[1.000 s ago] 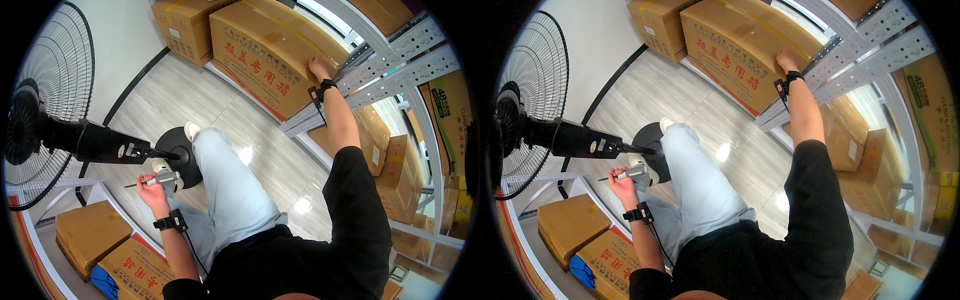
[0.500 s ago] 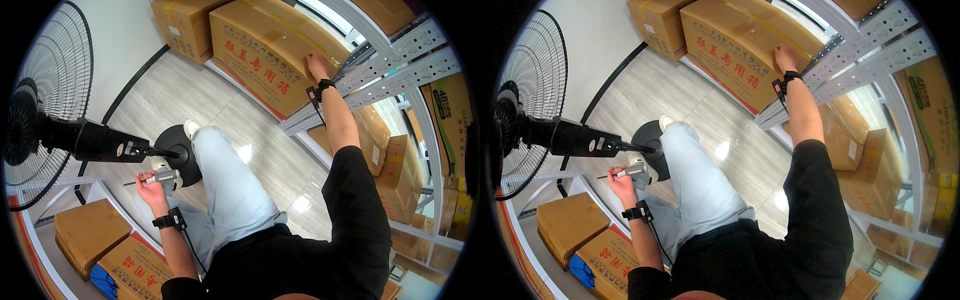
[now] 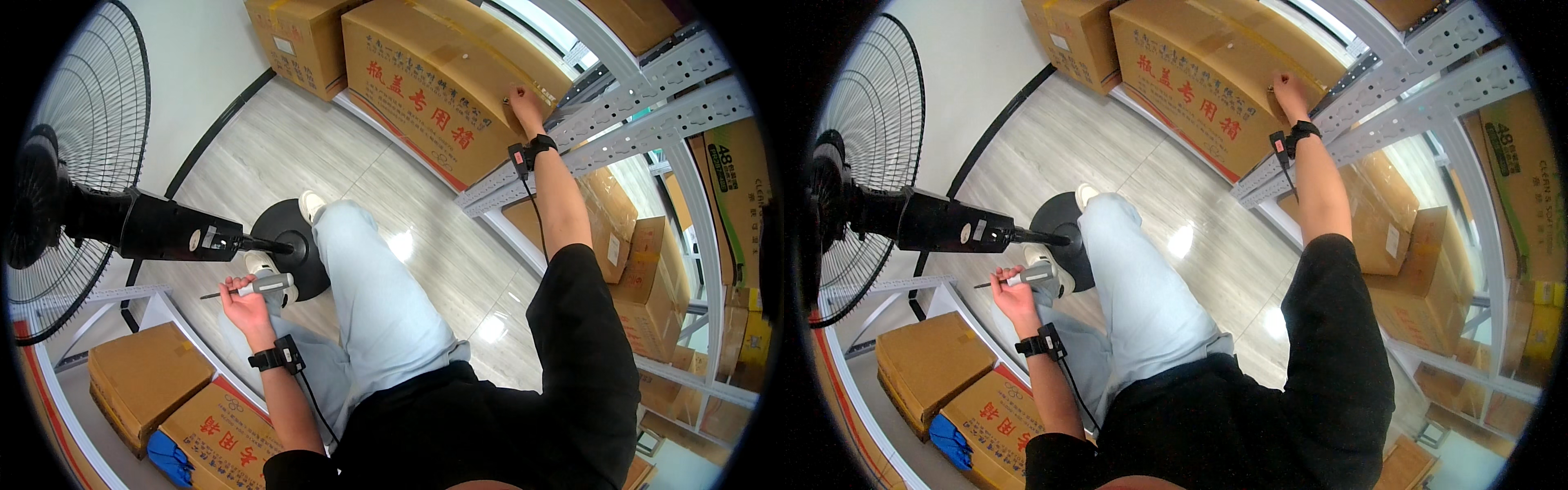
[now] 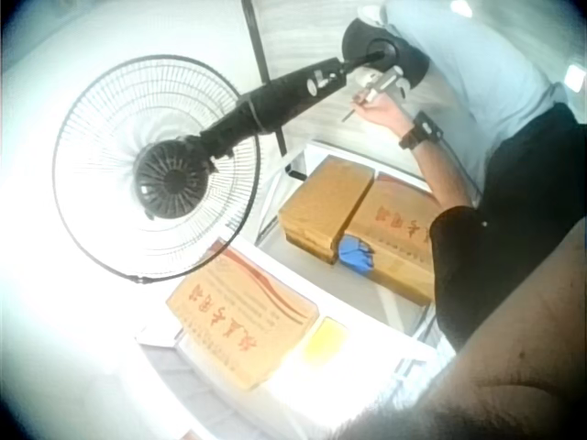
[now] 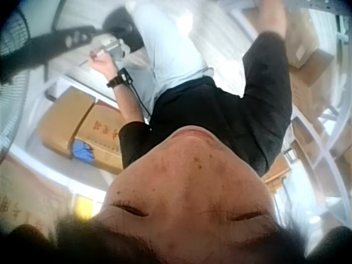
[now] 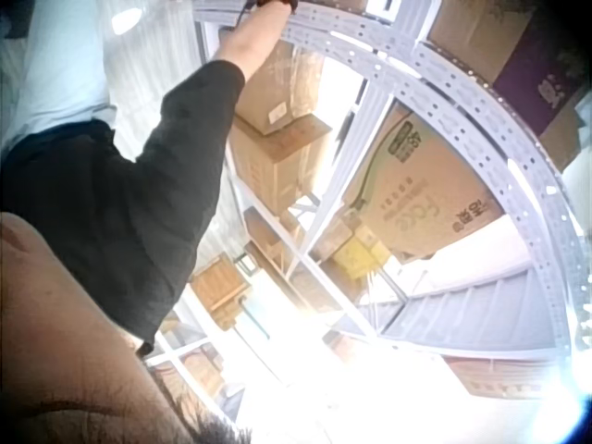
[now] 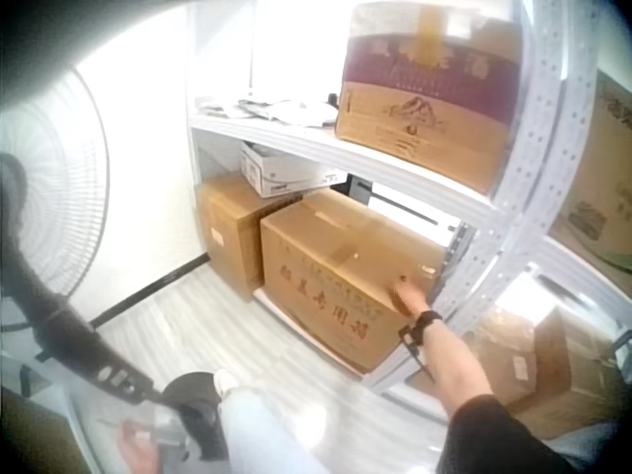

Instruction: The person sits on the floor and uses a screwdriver to remove screws from the base of a standing fan. They then use a heat gun to apply heat to the fan's base and neck area, likely to loosen adhesive or soften plastic. The person continues to manipulate the fan's components with both hands.

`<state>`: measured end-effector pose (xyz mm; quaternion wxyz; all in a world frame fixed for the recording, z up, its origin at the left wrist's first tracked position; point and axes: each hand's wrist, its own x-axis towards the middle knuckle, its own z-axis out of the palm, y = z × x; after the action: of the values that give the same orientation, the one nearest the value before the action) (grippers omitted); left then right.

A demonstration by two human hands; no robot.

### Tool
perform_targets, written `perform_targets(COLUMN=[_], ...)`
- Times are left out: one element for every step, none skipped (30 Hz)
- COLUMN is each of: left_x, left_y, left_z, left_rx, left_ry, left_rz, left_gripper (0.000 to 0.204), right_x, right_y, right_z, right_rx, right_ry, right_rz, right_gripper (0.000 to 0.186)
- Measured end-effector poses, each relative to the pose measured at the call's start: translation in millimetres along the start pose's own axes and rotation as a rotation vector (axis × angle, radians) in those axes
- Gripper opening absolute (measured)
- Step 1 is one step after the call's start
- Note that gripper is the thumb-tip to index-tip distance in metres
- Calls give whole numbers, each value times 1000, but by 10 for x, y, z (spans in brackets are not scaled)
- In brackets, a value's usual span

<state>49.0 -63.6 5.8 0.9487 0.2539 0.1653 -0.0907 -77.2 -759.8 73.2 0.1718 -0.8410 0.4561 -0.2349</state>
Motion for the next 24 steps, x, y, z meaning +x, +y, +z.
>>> perform_targets(left_x=[-7,-15,-22,-21,-20,-19,-18,-18,-17,-13,-11,-12,-11,-10,-10,-5,2,12,15,18,22,13,1,-11], left_y=[22,39,52,58,67,76,63,53,48,49,46,40,39,47,58,54,48,41,43,41,34,31,34,41], left_z=[-1,-2,-2,-6,-9,-11,-9,-7,-5,-7,-11,-17,-12,-8,-5,-12,-18,-23,-29,-36,-42,-30,-19,-8], left_rx=[-2,1,4,6,16,25,33,35,38,43,41,38,36,38,40,39,30,21,14,21,27,34,32,30], left_ry=[5,3,2,-2,-6,-9,-13,-7,-1,4,-5,-13,-23,-10,3,16,6,-3,-12,-13,-14,-14,-6,2], left_rz=[4,12,18,21,30,39,43,41,39,36,31,26,23,26,29,31,26,22,18,17,15,16,18,19], left_gripper=[22,22,22,22,23,23,23,23,23,23,22,22,22,22,22,22,22,22,22,22,22,22,22,22], right_x=[-7,-36,-73,-139,-202,-274,-323,-341,-347,-352,-342,-317,-296,-288,-282,-261,-244,-229,-215,-193,-170,-162,-163,-164], right_y=[-66,-113,-141,-186,-191,-209,-218,-242,-274,-270,-270,-282,-301,-319,-347,-355,-367,-385,-374,-354,-328,-324,-316,-308], right_z=[3,-7,-40,-83,-57,-26,-28,-31,-31,-31,-36,-35,-39,-32,-11,4,29,62,109,134,147,162,177,190], right_rx=[30,-15,-60,-107,-205,-302,-404,-389,-372,-354,-346,-337,-328,-394,-461,-530,-516,-503,-488,-481,-474,-466,-456,-446], right_ry=[-3,2,8,18,57,96,137,52,-33,-119,-141,-163,-185,-214,-242,-269,-234,-200,-167,-169,-171,-173,-169,-165], right_rz=[19,24,28,34,-36,-107,-176,-132,-88,-42,-66,-90,-116,-189,-264,-338,-320,-303,-284,-288,-291,-296,-293,-290], right_gripper=[45,47,50,52,53,55,56,58,59,61,57,53,49,44,39,34,31,28,26,26,26,25,26,27])
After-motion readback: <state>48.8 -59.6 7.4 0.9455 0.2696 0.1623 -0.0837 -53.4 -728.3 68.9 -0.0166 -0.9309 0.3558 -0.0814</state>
